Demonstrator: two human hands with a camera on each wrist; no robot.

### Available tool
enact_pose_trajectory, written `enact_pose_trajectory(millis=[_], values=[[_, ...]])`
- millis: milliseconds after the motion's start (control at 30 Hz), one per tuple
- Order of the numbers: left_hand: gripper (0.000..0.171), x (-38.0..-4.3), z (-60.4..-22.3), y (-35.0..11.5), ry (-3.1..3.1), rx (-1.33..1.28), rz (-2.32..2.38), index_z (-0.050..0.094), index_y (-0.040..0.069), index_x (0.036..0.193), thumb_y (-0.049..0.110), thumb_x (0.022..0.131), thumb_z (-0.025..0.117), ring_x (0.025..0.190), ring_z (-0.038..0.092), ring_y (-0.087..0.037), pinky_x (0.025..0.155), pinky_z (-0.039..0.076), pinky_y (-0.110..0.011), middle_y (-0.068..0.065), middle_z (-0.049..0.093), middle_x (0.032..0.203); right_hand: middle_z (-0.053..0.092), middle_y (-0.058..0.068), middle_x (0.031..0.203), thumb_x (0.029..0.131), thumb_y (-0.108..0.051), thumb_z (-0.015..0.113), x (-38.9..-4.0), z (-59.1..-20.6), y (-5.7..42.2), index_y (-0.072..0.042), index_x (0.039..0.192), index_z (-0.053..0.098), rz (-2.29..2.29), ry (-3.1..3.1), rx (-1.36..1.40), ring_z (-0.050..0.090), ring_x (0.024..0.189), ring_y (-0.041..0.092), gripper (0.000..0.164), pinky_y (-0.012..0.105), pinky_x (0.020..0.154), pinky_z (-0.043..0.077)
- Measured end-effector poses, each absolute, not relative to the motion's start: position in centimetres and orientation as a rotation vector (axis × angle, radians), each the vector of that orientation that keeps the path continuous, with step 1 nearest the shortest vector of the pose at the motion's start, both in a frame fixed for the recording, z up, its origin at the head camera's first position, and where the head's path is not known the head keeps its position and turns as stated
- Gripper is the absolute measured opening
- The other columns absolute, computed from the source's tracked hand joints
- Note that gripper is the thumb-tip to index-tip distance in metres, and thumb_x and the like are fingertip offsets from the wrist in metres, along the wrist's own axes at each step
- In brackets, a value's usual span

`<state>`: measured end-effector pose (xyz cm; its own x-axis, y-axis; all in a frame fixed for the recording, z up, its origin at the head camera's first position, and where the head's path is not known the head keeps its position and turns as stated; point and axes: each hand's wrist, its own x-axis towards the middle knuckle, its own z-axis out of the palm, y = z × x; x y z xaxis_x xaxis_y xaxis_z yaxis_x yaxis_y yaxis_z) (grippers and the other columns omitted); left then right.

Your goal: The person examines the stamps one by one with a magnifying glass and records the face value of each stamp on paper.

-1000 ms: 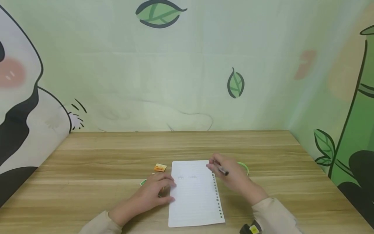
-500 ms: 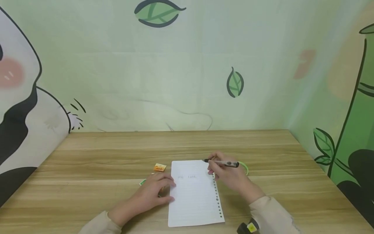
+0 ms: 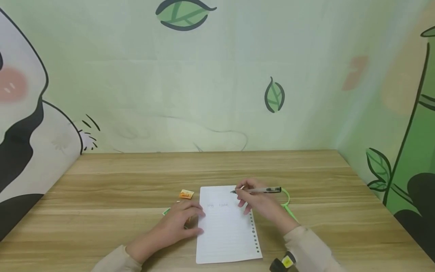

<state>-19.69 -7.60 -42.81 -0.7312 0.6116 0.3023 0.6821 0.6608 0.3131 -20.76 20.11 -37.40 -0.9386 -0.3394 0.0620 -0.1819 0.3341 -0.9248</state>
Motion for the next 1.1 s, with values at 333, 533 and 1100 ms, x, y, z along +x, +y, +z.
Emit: enact_pose_trajectory(millis=[333, 533, 1100], values=[[0.035, -19.7, -42.9, -7.5, -2.692, -1.073, -0.607, 0.069, 0.016, 0.105, 0.038, 0.079, 0.076, 0.112, 0.056, -0.018, 0.099, 0.044, -0.040, 0.001, 0.064, 0.115, 0.057, 0.014, 0.080, 0.097, -0.013, 0.053, -21.0, -39.2, 19.3, 0.008, 0.108, 0.053, -1.680, 2.437, -0.416, 0.057, 0.059, 0.013, 0.024, 0.029, 0.049, 0.053], [0.035, -19.8, -42.9, -7.6, -2.690, -1.070, -0.606, 0.069, 0.016, 0.105, 0.038, 0.078, 0.076, 0.111, 0.056, -0.018, 0.098, 0.045, -0.040, 0.001, 0.064, 0.114, 0.062, 0.017, 0.090, 0.097, -0.013, 0.050, -21.2, -40.0, 19.2, 0.010, 0.111, 0.051, -1.698, 2.347, -0.430, 0.064, 0.070, 0.015, 0.027, 0.033, 0.052, 0.056], [0.036, -19.6, -42.8, -7.6, -2.727, -1.058, -0.618, 0.069, 0.016, 0.106, 0.039, 0.079, 0.076, 0.114, 0.056, -0.019, 0.099, 0.044, -0.042, 0.001, 0.063, 0.116, 0.053, 0.005, 0.062, 0.092, -0.009, 0.057, -21.3, -42.2, 18.7, 0.003, 0.094, 0.057, -1.663, 2.564, -0.283, 0.049, 0.047, 0.010, 0.012, 0.024, 0.040, 0.044]])
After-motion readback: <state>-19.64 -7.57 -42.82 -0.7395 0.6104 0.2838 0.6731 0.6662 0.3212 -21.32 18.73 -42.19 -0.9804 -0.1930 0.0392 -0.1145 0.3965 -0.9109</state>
